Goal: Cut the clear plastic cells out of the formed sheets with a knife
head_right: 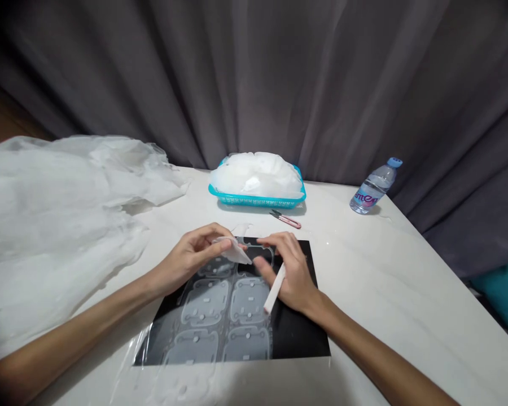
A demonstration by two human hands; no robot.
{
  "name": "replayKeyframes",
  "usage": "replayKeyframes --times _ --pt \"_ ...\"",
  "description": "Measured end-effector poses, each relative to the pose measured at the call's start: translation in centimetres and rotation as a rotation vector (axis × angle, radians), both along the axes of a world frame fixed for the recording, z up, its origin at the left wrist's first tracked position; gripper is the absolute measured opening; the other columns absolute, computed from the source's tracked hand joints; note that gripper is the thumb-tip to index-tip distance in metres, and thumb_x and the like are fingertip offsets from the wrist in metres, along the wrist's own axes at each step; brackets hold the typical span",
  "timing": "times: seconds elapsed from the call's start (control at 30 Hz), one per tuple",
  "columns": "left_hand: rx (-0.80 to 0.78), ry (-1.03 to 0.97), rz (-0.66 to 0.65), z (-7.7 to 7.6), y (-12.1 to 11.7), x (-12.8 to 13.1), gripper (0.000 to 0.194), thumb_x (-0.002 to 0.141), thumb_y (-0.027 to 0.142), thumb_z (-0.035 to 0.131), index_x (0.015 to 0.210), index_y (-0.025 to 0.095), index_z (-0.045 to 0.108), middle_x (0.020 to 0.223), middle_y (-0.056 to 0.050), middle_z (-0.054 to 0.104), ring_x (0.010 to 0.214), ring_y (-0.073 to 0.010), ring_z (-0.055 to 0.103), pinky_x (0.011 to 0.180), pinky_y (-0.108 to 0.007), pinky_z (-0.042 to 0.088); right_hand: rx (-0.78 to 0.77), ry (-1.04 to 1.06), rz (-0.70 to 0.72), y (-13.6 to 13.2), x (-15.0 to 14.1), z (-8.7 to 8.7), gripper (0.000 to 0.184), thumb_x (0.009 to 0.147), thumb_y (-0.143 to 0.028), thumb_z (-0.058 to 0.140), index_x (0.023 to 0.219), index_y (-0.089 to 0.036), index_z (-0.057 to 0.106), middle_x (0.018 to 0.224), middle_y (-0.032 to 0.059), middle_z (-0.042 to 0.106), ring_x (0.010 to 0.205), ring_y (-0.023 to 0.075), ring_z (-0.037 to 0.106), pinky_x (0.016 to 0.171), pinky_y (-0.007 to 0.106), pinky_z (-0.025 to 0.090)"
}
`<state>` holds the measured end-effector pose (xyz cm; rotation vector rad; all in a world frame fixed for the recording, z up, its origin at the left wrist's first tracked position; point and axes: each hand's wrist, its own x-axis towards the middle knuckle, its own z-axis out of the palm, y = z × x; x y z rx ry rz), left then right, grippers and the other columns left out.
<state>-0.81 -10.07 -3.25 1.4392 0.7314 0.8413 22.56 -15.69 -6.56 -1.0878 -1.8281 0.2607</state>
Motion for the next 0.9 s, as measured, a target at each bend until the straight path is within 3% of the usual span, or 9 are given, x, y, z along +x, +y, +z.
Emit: replayKeyframes --times 0.13,0.27,0.4,0.63,0.9 --pt "0.028 -0.040 -0.083 0.2 -0.4 0.1 0.013 0.096 0.031 0.076 0.099 0.019 0.078 0.104 -0.007 0.079 0.101 -0.0191 0.072 0.092 -0.029 0.053 0.077 0.015 0.093 -0.9 -1.0 0.8 0.020 0.099 -0.015 0.069 0.117 -0.023 0.066 0.098 0.0038 0.072 0.088 0.0202 0.063 0.079 0.037 0.051" --pt "0.030 -0.090 -0.162 0.1 -0.4 -0.2 0.006 0.095 0.024 0.077 0.099 0.020 0.080 0.110 -0.007 0.080 0.107 -0.0192 0.073 0.097 -0.029 0.054 0.261 -0.010 0.050 -1.2 -0.7 0.9 0.026 0.096 -0.007 0.069 0.116 -0.023 0.068 0.094 0.0046 0.072 0.085 0.0199 0.065 0.073 0.036 0.051" --pt "0.039 -0.084 -0.158 0.2 -0.2 -0.3 0.004 0.093 0.022 0.078 0.095 0.020 0.081 0.110 -0.007 0.080 0.108 -0.0200 0.074 0.096 -0.031 0.057 0.372 -0.120 0.014 -1.4 -0.2 1.1 0.035 0.095 -0.007 0.070 0.126 -0.025 0.068 0.092 0.0057 0.072 0.081 0.0210 0.064 0.069 0.036 0.053" --pt "0.044 -0.044 -0.110 0.4 -0.3 -0.4 0.010 0.091 0.027 0.080 0.094 0.018 0.079 0.110 -0.011 0.082 0.106 -0.0241 0.076 0.096 -0.036 0.059 0.402 -0.161 -0.006 -1.2 0.0 1.4 0.033 0.096 -0.013 0.072 0.127 -0.024 0.068 0.094 0.0064 0.074 0.082 0.0215 0.067 0.070 0.036 0.055" --pt "-0.011 -0.109 -0.112 -0.3 0.2 -0.8 0.008 0.093 0.025 0.080 0.095 0.018 0.076 0.113 -0.008 0.082 0.107 -0.0189 0.076 0.095 -0.027 0.056 0.399 -0.171 0.012 -0.7 0.2 1.1 0.020 0.097 -0.011 0.070 0.115 -0.020 0.070 0.093 0.0071 0.075 0.083 0.0209 0.066 0.071 0.035 0.054"
